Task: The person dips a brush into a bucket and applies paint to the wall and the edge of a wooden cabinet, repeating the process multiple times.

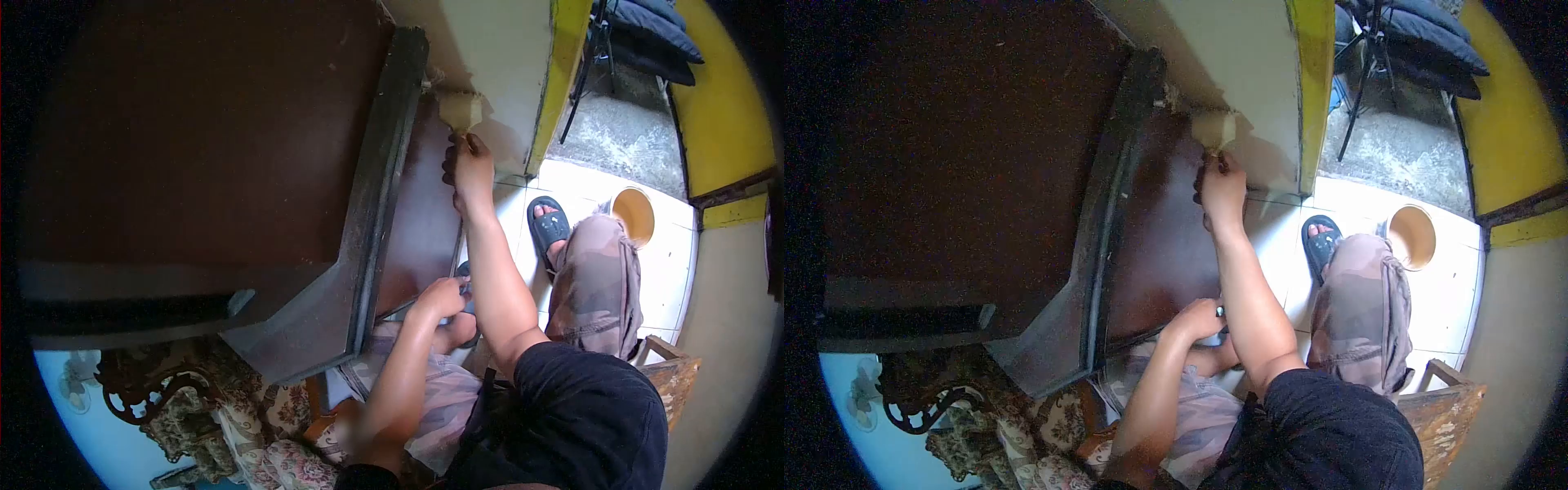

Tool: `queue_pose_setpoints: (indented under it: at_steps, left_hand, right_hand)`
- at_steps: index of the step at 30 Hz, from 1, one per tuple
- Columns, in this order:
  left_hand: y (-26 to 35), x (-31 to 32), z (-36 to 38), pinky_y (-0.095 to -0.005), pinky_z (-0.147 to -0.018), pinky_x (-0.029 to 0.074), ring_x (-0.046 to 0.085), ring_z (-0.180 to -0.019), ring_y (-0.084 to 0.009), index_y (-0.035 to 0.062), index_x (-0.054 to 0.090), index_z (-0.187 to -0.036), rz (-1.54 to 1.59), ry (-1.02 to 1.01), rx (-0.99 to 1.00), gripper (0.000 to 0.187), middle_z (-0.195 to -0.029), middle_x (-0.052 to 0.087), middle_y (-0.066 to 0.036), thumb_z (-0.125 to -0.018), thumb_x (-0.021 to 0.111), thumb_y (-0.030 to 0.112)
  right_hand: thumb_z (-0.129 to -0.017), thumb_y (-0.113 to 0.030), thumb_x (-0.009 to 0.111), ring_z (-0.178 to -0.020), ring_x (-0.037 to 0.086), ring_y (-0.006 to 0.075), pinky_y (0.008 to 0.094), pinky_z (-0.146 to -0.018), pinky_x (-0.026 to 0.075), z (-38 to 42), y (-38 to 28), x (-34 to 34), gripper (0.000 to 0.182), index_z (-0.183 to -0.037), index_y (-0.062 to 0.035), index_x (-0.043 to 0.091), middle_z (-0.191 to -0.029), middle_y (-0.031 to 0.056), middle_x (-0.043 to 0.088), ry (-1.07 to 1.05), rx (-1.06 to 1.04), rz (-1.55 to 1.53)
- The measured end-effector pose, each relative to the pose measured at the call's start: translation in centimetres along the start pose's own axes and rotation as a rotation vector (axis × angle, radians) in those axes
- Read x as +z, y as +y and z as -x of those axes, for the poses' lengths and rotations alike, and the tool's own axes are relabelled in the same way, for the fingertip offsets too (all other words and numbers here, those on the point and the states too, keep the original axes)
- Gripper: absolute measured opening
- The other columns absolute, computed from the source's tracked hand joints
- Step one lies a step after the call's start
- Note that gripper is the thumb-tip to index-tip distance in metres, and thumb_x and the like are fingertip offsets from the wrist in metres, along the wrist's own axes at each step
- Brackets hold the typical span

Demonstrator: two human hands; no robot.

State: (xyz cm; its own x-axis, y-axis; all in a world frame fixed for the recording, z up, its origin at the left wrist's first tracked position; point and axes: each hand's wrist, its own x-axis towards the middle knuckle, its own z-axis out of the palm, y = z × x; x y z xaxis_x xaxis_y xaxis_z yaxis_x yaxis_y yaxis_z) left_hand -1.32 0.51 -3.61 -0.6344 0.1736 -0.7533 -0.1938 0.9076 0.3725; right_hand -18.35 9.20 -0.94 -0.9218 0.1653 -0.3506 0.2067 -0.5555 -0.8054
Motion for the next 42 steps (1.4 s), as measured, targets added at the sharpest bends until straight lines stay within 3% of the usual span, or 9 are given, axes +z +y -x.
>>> queue_pose_setpoints:
  at_steps: [11, 18, 25, 28, 30, 32, 37, 41, 42]
  left_hand:
    - [-1.0, 0.6, -1.2, -0.0428, -0.089, 0.046, 0.059, -0.103, -0.0356, 0.0, 0.063, -0.107, -0.087, 0.039, 0.019, 0.047, -0.108, 0.061, -0.022, -0.086, 0.054, 0.042]
    - [-1.3, 1.3, -3.5, -0.0398, -0.084, 0.047, 0.063, -0.093, -0.0334, 0.0002, 0.068, -0.094, -0.046, 0.013, 0.09, 0.04, -0.097, 0.066, -0.02, -0.087, 0.055, 0.037]
    - [0.3, 0.5, -1.4, -0.0408, -0.081, 0.049, 0.065, -0.086, -0.0318, -0.0027, 0.067, -0.088, -0.002, 0.074, 0.063, 0.039, -0.087, 0.068, -0.018, -0.084, 0.057, 0.035]
    - [-0.5, 1.0, -1.7, -0.0403, -0.08, 0.049, 0.065, -0.084, -0.0319, -0.003, 0.067, -0.09, -0.06, 0.161, 0.108, 0.039, -0.086, 0.068, -0.017, -0.084, 0.057, 0.034]
    - [-0.8, 1.2, -1.5, -0.0401, -0.08, 0.049, 0.065, -0.083, -0.0322, -0.0031, 0.067, -0.091, -0.081, 0.22, 0.119, 0.039, -0.084, 0.068, -0.016, -0.084, 0.057, 0.034]
    - [-0.9, 0.3, -1.6, -0.0396, -0.071, 0.052, 0.066, -0.072, -0.0297, -0.0046, 0.066, -0.092, -0.012, 0.117, 0.11, 0.04, -0.079, 0.068, -0.015, -0.085, 0.056, 0.033]
    - [-1.0, 0.0, -0.9, -0.0371, -0.054, 0.05, 0.063, -0.056, -0.0215, -0.0083, 0.063, -0.088, 0.056, 0.147, 0.126, 0.039, -0.072, 0.067, -0.016, -0.087, 0.055, 0.029]
    - [-0.9, -0.8, 0.1, -0.0378, -0.06, 0.051, 0.065, -0.06, -0.0233, -0.0076, 0.064, -0.089, 0.075, 0.153, 0.134, 0.039, -0.075, 0.067, -0.017, -0.088, 0.056, 0.03]
    - [-1.0, -1.0, 0.3, -0.0381, -0.077, 0.047, 0.061, -0.084, -0.0287, -0.0032, 0.063, -0.101, 0.043, 0.11, 0.087, 0.04, -0.095, 0.063, -0.019, -0.085, 0.058, 0.034]
  right_hand:
    - [-0.093, -0.023, 0.05, -0.048, 0.046, 0.0113, 0.0292, -0.043, 0.037, 4.0, -6.0, 1.9, 0.029, -0.096, 0.0042, 0.059, -0.06, 0.0061, 0.052, 0.021, -0.165, 0.092]
    - [-0.092, -0.024, 0.05, -0.069, 0.055, 0.0191, 0.0338, -0.066, 0.045, -0.5, -4.7, 1.3, 0.033, -0.107, 0.0052, 0.059, -0.079, 0.0156, 0.063, 0.052, -0.488, 0.302]
    - [-0.091, -0.026, 0.05, -0.092, 0.061, 0.0311, 0.0362, -0.081, 0.045, -3.7, 4.1, -2.6, 0.037, -0.113, 0.0029, 0.058, -0.102, 0.0205, 0.065, 0.045, 0.032, 0.182]
    - [-0.091, -0.03, 0.05, -0.091, 0.061, 0.032, 0.0373, -0.078, 0.046, -10.1, 13.7, -7.5, 0.039, -0.109, 0.003, 0.061, -0.102, 0.0215, 0.065, 0.089, -0.122, 0.463]
    - [-0.093, -0.025, 0.049, -0.042, 0.042, 0.0127, 0.0279, -0.036, 0.03, -10.0, 15.3, -8.7, 0.02, -0.091, -0.0058, 0.053, -0.057, 0.0011, 0.045, 0.119, -0.002, 0.366]
    - [-0.091, -0.03, 0.05, -0.065, 0.053, 0.0226, 0.0339, -0.056, 0.038, -11.5, 16.3, -9.6, 0.03, -0.096, -0.001, 0.058, -0.08, 0.0119, 0.055, 0.147, 0.028, 0.469]
    - [-0.093, -0.024, 0.047, -0.045, 0.043, 0.0132, 0.028, -0.038, 0.03, -3.9, 2.6, -1.4, 0.018, -0.082, -0.0107, 0.054, -0.057, 0.0005, 0.047, 0.016, 0.026, 0.113]
    - [-0.092, -0.019, 0.049, -0.06, 0.054, 0.0159, 0.0315, -0.052, 0.041, -0.7, -2.9, 2.2, 0.027, -0.105, 0.0035, 0.058, -0.074, 0.0089, 0.059, -0.017, -0.169, 0.225]
    - [-0.092, -0.018, 0.048, -0.059, 0.053, 0.015, 0.0315, -0.05, 0.04, -0.4, -2.9, 2.5, 0.026, -0.102, 0.0039, 0.058, -0.073, 0.0093, 0.059, -0.004, -0.269, 0.236]
